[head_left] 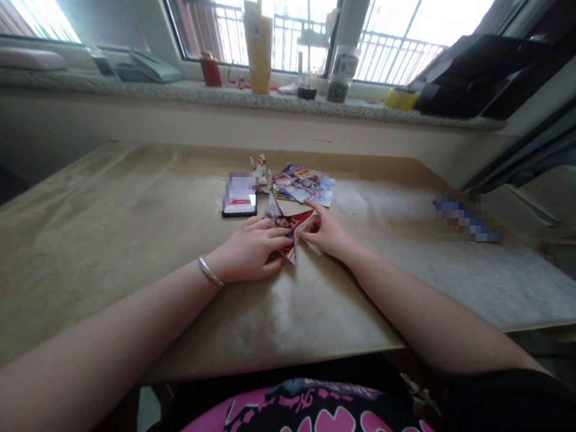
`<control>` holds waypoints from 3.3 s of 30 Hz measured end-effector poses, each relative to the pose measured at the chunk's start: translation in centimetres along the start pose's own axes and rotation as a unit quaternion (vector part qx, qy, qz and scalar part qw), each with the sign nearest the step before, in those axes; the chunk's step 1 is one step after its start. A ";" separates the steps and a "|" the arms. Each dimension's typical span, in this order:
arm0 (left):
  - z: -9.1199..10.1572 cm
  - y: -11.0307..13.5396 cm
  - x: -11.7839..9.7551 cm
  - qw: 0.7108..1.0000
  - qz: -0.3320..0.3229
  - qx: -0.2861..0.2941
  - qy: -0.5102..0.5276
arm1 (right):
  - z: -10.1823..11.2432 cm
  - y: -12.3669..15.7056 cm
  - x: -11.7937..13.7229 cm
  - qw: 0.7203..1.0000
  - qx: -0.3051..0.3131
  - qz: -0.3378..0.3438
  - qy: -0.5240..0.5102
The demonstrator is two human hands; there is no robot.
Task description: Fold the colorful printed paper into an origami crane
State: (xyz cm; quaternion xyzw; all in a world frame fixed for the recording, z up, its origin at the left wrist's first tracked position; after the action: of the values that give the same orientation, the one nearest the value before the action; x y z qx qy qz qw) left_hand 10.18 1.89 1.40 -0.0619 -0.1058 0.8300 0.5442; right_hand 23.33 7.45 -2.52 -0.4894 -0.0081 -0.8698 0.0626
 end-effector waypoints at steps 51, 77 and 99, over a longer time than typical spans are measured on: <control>1.2 0.8 1.1 0.985 0.019 -0.171 -0.002 | 0.8 2.2 4.6 0.977 -0.060 0.161 0.127; 2.5 1.5 3.3 0.945 0.147 -0.265 0.123 | 1.7 4.3 6.3 0.972 -0.076 0.224 -0.003; 2.5 1.4 3.3 0.934 0.151 -0.272 0.174 | 2.0 5.0 7.5 0.956 -0.117 0.265 0.045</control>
State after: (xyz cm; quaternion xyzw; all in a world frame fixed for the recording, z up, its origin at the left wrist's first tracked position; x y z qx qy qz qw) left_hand 7.08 4.06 3.50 -0.3666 -0.2207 0.8177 0.3851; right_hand 21.76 1.90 4.65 -0.4383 0.2262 -0.8379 0.2336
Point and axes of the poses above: each hand's wrist, its own y-axis away from the middle knuckle, its own z-axis out of the back of the hand, x = y × z, the point moved 8 cm from there along -y, towards the middle knuckle, and after that the axes turned 8 degrees about -z, right-handed, at the moved point
